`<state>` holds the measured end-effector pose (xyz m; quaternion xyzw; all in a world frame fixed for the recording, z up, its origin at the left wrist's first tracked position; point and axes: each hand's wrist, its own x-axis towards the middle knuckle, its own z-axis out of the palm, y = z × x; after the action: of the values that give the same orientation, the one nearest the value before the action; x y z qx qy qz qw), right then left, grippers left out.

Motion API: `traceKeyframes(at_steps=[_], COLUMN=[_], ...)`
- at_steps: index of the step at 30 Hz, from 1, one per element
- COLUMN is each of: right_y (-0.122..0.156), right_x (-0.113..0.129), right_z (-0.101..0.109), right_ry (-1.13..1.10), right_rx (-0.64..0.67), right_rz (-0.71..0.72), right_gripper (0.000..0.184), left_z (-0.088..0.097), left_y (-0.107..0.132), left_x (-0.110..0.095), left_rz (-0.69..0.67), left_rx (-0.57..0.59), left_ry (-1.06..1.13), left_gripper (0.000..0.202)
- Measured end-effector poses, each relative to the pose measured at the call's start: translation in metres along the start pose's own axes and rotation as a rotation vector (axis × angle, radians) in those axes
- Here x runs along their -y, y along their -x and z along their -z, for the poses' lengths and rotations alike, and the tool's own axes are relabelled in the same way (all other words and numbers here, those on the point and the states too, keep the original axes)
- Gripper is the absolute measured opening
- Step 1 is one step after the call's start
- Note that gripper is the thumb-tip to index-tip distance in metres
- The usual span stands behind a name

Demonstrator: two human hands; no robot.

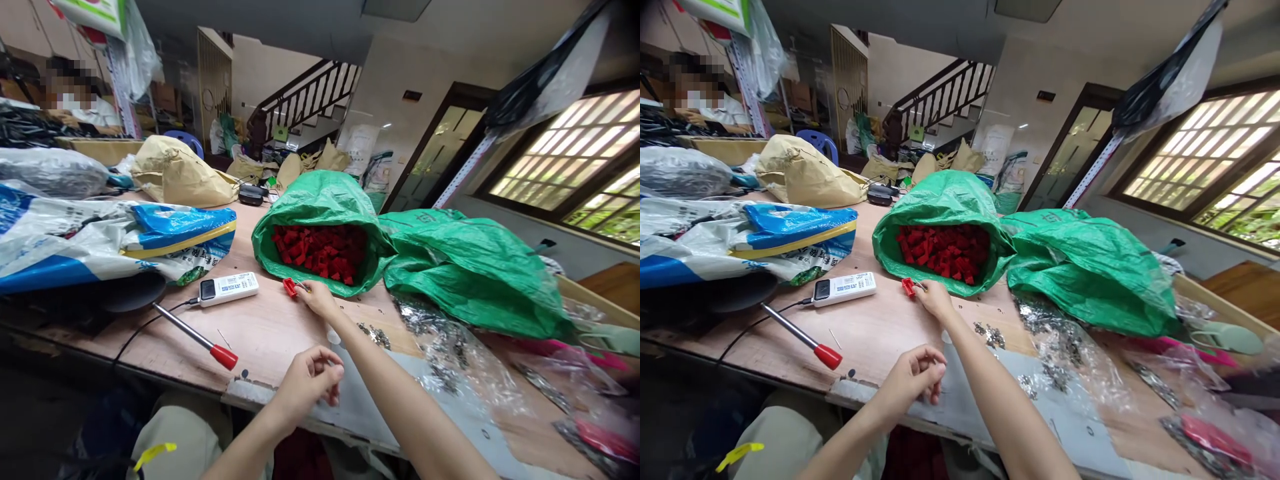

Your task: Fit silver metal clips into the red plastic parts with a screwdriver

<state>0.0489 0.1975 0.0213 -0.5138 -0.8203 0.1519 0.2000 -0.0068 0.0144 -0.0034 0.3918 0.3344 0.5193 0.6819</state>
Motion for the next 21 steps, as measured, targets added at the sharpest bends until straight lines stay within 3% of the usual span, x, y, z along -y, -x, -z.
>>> traceKeyframes(at_steps=[4, 8, 9, 10, 12, 14, 16, 18, 21], right_y=[0.016, 0.067, 0.084, 0.101, 0.135, 0.165, 0.188, 0.203, 0.211], right_x=[0.013, 0.022, 0.024, 0.025, 0.028, 0.026, 0.018, 0.001, -0.033], right_z=[-0.004, 0.006, 0.01, 0.014, 0.021, 0.028, 0.038, 0.051, 0.071], right_ry=[-0.153, -0.289, -0.32, -0.357, -0.548, -0.773, -0.883, -0.804, -0.406], right_rx=[-0.028, -0.121, -0.135, -0.138, -0.101, -0.036, 0.054, 0.079, -0.139], right_rz=[-0.05, -0.161, -0.188, -0.214, -0.268, -0.328, -0.366, -0.359, -0.36], right_gripper=[0.019, 0.022, 0.024, 0.025, 0.024, 0.027, 0.034, 0.038, 0.031], left_z=[0.005, 0.015, 0.017, 0.019, 0.021, 0.021, 0.018, 0.013, 0.004], left_y=[0.002, 0.006, 0.007, 0.007, 0.008, 0.009, 0.011, 0.014, 0.018], left_x=[-0.004, -0.006, -0.005, -0.005, -0.003, -0.001, 0.0, 0.001, 0.003], left_rz=[-0.043, -0.332, -0.419, -0.486, -0.529, -0.469, -0.402, -0.38, -0.37], left_rx=[-0.107, -0.522, -0.581, -0.574, -0.404, -0.201, -0.085, -0.044, -0.014], left_ry=[-0.033, -0.437, -0.532, -0.596, -0.636, -0.616, -0.622, -0.664, -0.734], left_gripper=[0.04, 0.04, 0.044, 0.048, 0.051, 0.044, 0.036, 0.032, 0.03])
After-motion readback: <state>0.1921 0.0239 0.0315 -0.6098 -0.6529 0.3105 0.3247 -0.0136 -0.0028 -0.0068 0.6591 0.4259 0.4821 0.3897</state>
